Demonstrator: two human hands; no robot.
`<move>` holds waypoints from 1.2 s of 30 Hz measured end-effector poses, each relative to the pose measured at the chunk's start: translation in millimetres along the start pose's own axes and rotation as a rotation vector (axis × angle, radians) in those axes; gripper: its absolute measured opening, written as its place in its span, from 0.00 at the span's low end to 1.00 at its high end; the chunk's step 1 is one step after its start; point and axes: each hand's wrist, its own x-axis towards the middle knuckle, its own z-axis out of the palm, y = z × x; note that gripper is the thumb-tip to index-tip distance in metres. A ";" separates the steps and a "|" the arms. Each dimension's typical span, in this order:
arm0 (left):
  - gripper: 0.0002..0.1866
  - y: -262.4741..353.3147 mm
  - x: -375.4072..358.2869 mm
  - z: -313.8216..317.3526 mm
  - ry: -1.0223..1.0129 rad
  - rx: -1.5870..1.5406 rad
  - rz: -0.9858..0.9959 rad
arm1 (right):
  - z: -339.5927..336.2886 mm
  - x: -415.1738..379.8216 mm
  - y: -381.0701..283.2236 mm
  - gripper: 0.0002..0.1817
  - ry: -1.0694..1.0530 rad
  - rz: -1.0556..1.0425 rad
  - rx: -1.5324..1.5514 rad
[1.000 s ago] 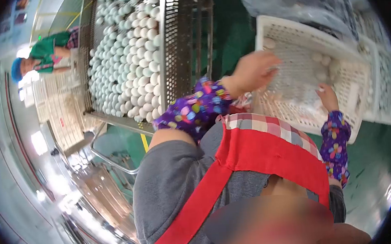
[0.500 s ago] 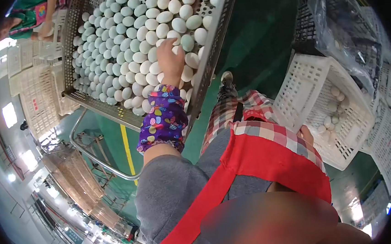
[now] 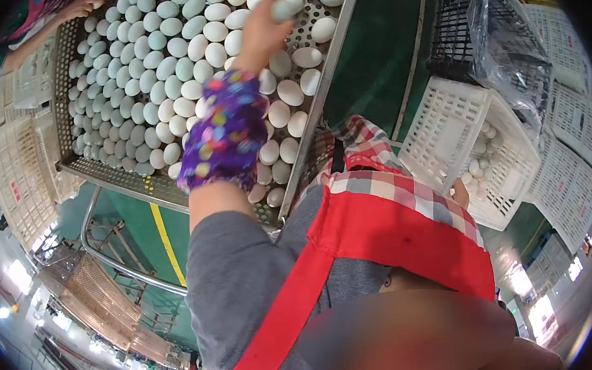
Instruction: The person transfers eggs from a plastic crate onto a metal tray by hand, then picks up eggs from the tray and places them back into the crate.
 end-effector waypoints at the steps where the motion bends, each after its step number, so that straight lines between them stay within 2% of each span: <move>1: 0.19 5.5 -10.4 -18.9 -0.002 -0.383 -0.205 | 1.1 -2.1 -4.7 0.10 0.017 0.020 0.025; 3: 0.19 -4.9 -35.0 -44.5 0.057 -0.790 -0.287 | 2.6 -3.0 3.5 0.11 -0.022 0.058 0.007; 6: 0.25 -28.9 -70.7 -60.8 -0.030 -1.510 -0.494 | 2.1 -2.4 6.8 0.11 -0.019 0.046 0.036; 7: 0.28 -25.7 -78.3 -60.9 0.036 -1.514 -0.582 | 2.9 -2.5 8.0 0.11 -0.019 0.037 0.033; 10: 0.26 -25.7 -95.5 -59.4 0.028 -1.643 -0.580 | 5.5 -3.8 13.7 0.12 -0.012 0.009 -0.003; 13: 0.25 -32.3 -100.5 -61.0 -0.124 -1.790 -0.451 | 10.2 1.1 23.9 0.13 -0.005 -0.035 -0.051; 16: 0.21 -13.9 -99.7 -62.6 0.167 -1.590 -0.621 | 16.7 3.7 36.8 0.13 0.009 -0.060 -0.093; 19: 0.16 -19.5 -92.3 -59.8 0.188 -1.215 -0.656 | 28.7 1.8 66.9 0.14 0.011 -0.048 -0.201; 21: 0.15 -35.4 -77.9 -50.2 -0.107 -0.260 -0.408 | 23.1 3.4 52.7 0.13 0.045 -0.074 -0.140; 23: 0.14 -22.8 -74.5 -23.3 -0.108 0.422 0.015 | 4.4 -1.0 8.4 0.12 0.100 -0.118 0.045; 25: 0.15 -6.7 -62.2 -3.5 -0.246 0.600 0.072 | 4.5 1.6 6.1 0.12 0.114 -0.116 0.050; 27: 0.16 -20.7 -39.9 31.0 -0.630 0.813 0.014 | 10.1 2.2 18.6 0.12 0.125 -0.113 0.013; 29: 0.14 -46.9 -27.3 79.4 -0.549 0.845 -0.250 | 14.8 3.7 28.8 0.12 0.140 -0.119 -0.015; 31: 0.12 -98.3 -7.0 126.9 -0.652 0.990 -0.240 | 18.9 9.1 35.7 0.12 0.152 -0.132 -0.025; 35: 0.25 -26.9 -26.7 23.2 -0.940 0.708 -0.177 | 21.1 11.1 45.9 0.12 0.185 -0.139 -0.030; 36: 0.30 -29.0 -37.6 -2.6 -0.779 0.474 -0.159 | 21.7 10.8 47.7 0.12 0.191 -0.140 -0.034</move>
